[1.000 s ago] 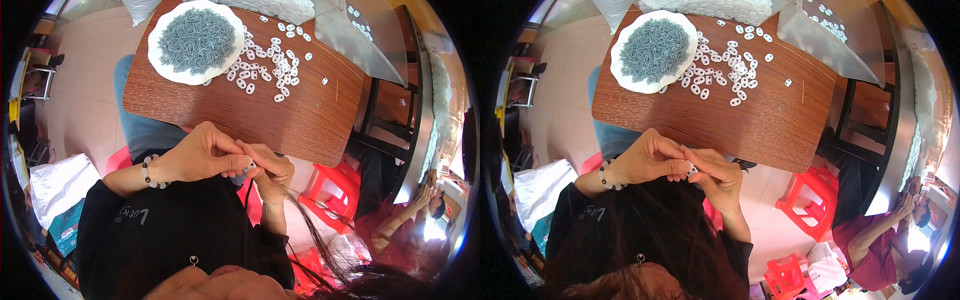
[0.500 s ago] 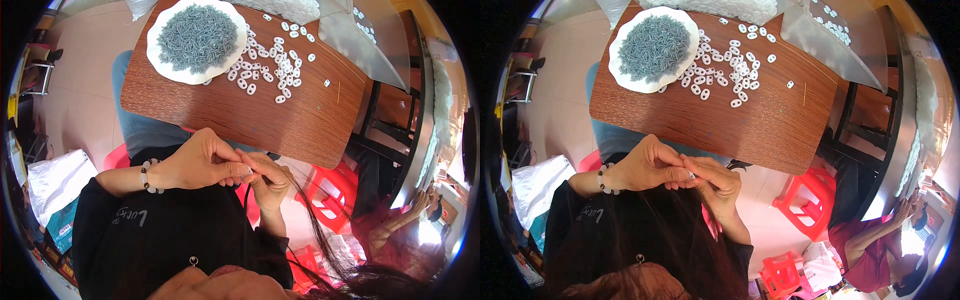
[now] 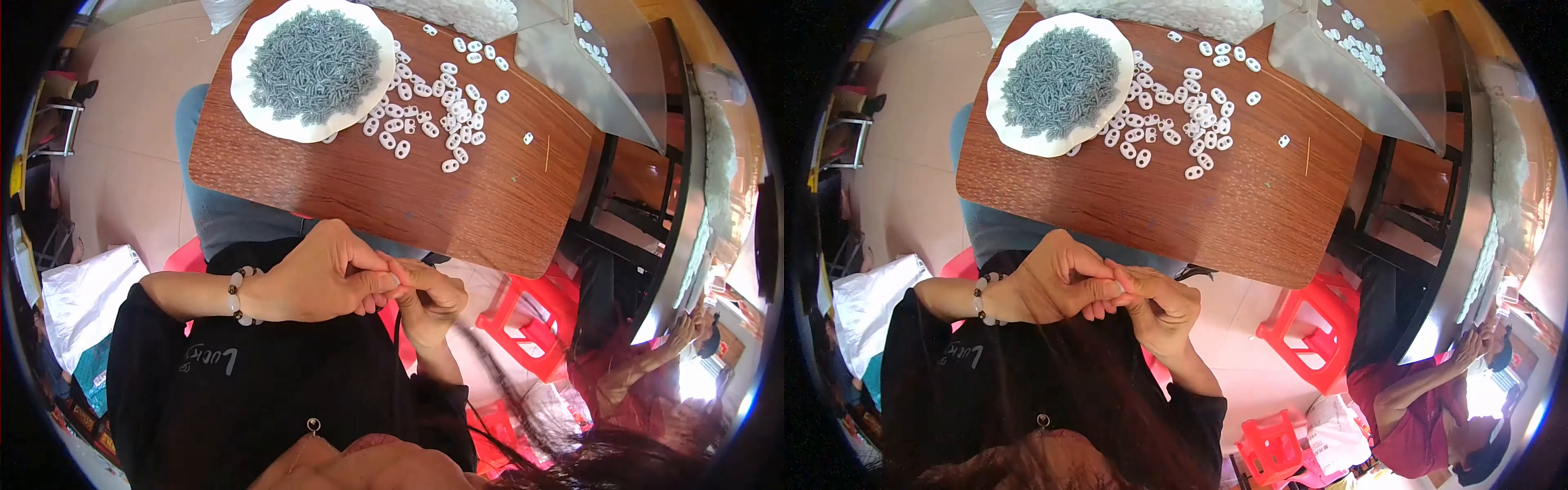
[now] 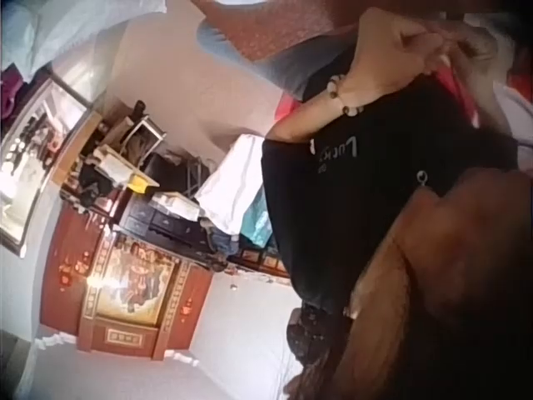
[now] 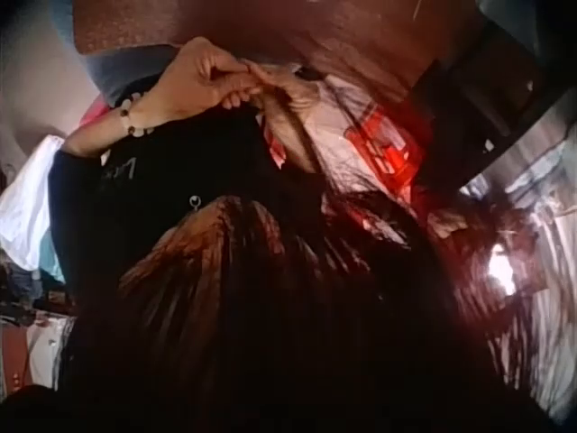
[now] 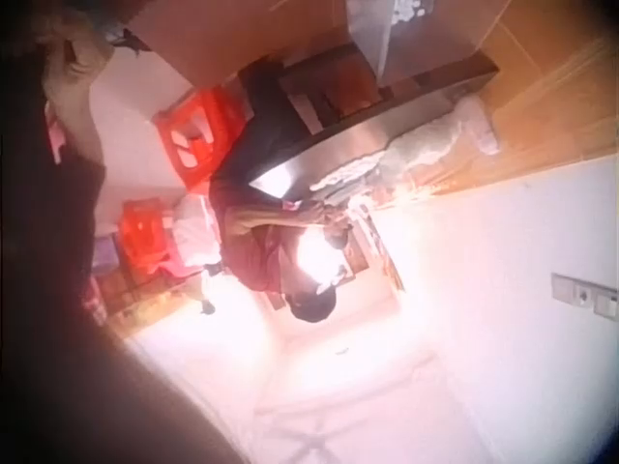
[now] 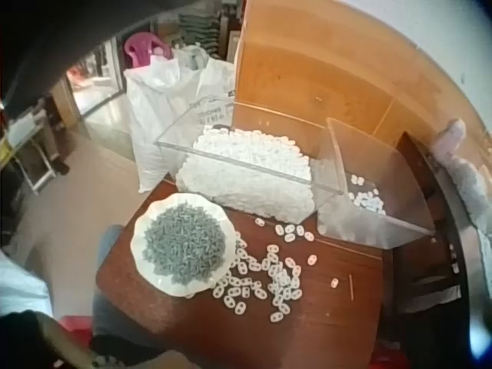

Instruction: Assembling small metal rings into white plastic components on a workbench.

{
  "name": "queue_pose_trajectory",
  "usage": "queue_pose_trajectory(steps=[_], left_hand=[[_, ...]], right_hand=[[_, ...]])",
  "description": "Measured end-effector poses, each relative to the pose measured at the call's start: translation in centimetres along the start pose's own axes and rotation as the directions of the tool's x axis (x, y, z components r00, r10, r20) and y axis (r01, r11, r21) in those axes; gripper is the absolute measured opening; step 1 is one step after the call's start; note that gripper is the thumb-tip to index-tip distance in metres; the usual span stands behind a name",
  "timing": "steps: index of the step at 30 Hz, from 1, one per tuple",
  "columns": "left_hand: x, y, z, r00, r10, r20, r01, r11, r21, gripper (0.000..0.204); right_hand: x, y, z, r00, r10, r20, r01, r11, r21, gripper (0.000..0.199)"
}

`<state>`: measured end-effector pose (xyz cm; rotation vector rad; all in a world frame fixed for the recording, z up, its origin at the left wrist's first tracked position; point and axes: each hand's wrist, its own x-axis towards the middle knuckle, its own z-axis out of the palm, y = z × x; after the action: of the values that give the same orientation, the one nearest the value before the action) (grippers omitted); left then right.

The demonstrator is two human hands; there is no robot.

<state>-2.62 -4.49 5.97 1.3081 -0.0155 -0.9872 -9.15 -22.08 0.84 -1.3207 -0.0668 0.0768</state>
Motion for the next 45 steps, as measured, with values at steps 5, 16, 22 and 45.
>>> queue_pose_trajectory(steps=[5, 16, 22, 45], left_hand=[[1.6, -0.3, -1.4, 0.999, 0.029, 0.027, -0.028, 0.998, -0.057, 0.02], [4.4, -0.7, -1.2, 0.995, 0.086, -0.056, -0.095, 0.979, -0.179, 0.029], [4.8, -0.7, -1.1, 0.997, 0.079, -0.017, -0.081, 0.964, -0.252, 0.033], [4.6, -0.8, -1.0, 0.991, 0.1, -0.085, -0.126, 0.9, -0.416, 0.035]], right_hand=[[1.4, 0.2, -0.4, 0.998, 0.063, -0.031, -0.064, 0.998, -0.02, 0.023], [3.6, 2.9, -4.0, 0.971, 0.237, 0.044, -0.24, 0.941, 0.239, 0.05], [3.9, 1.2, -3.5, 0.972, 0.233, 0.037, -0.233, 0.927, 0.294, 0.049], [9.4, -5.2, -3.3, 0.948, -0.277, -0.158, 0.082, 0.69, -0.72, 0.012]])
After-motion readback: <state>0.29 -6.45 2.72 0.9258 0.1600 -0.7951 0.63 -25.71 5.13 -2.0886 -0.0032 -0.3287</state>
